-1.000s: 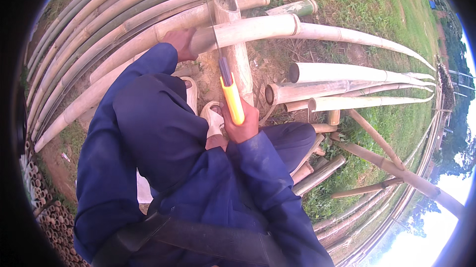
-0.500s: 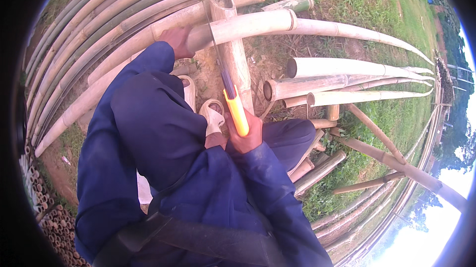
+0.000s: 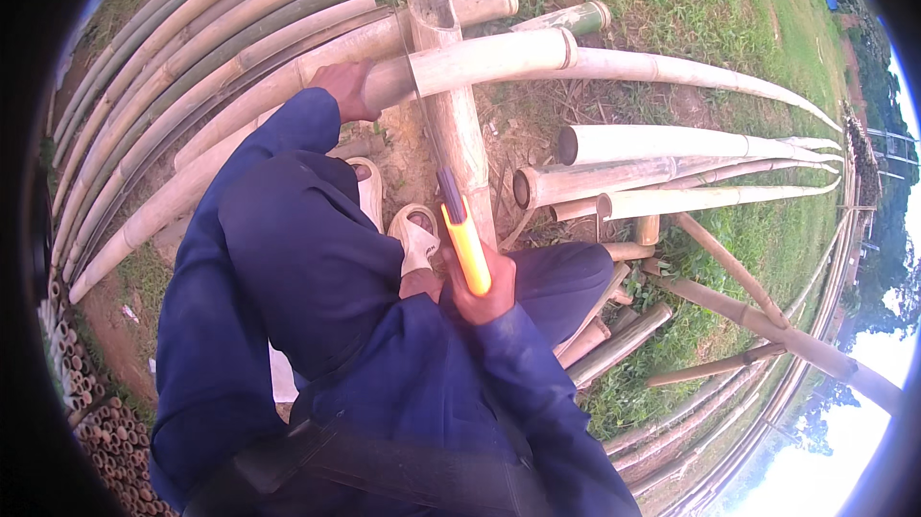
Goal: The person selects a bamboo pole from a pile, positions it on a makeshift stand, and uses a hand saw to cut the pole. After sawing, the person removes the cut piece and sets it aside.
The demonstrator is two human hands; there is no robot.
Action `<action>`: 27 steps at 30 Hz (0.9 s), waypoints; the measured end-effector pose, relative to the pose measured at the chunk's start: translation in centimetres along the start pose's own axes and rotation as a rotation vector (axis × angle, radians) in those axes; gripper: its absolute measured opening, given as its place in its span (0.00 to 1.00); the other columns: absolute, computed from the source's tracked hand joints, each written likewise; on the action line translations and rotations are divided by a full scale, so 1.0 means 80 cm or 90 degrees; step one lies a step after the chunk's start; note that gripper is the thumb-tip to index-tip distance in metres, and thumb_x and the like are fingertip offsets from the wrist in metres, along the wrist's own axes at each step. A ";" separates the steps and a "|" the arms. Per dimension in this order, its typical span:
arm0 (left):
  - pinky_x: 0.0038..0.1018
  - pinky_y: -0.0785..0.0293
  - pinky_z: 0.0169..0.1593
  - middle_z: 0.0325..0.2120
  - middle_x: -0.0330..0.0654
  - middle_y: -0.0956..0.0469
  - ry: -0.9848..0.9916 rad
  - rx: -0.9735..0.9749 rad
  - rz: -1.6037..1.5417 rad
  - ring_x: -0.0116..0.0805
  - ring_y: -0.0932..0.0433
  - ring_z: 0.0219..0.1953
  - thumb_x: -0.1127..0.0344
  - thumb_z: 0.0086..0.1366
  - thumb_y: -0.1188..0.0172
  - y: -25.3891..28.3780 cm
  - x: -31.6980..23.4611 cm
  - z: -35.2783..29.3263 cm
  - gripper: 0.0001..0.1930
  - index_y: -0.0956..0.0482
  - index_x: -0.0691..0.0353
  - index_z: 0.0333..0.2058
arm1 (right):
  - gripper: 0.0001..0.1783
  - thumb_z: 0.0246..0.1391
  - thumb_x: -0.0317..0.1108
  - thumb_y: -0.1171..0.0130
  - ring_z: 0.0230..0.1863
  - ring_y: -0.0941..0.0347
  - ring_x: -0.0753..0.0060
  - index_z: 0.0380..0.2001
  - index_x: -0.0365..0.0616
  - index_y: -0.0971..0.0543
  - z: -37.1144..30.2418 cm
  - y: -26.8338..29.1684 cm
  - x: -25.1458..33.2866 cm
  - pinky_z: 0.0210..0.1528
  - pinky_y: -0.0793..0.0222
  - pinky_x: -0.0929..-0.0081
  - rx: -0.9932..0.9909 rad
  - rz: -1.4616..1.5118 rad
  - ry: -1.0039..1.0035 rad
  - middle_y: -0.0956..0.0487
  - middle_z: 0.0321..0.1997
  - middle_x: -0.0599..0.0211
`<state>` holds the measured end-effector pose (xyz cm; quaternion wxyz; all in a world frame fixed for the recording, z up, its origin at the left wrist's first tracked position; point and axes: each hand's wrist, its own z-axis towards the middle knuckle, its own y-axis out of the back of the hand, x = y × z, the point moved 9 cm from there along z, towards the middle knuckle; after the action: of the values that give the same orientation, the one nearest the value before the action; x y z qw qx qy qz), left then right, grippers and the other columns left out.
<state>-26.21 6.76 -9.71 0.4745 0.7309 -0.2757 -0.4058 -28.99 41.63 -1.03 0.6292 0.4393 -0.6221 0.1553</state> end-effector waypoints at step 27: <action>0.49 0.22 0.52 0.38 0.61 0.16 0.019 0.032 -0.010 0.61 0.17 0.45 0.49 0.44 0.25 -0.001 0.004 0.000 0.36 0.23 0.66 0.49 | 0.08 0.59 0.26 0.33 0.24 0.24 0.70 0.39 0.33 0.18 0.034 -0.011 0.004 0.31 0.27 0.70 0.010 0.019 -0.022 0.19 0.24 0.54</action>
<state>-26.01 6.55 -9.88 0.4568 0.7506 -0.2733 -0.3915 -30.04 38.98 -1.47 0.6121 0.4380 -0.6382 0.1619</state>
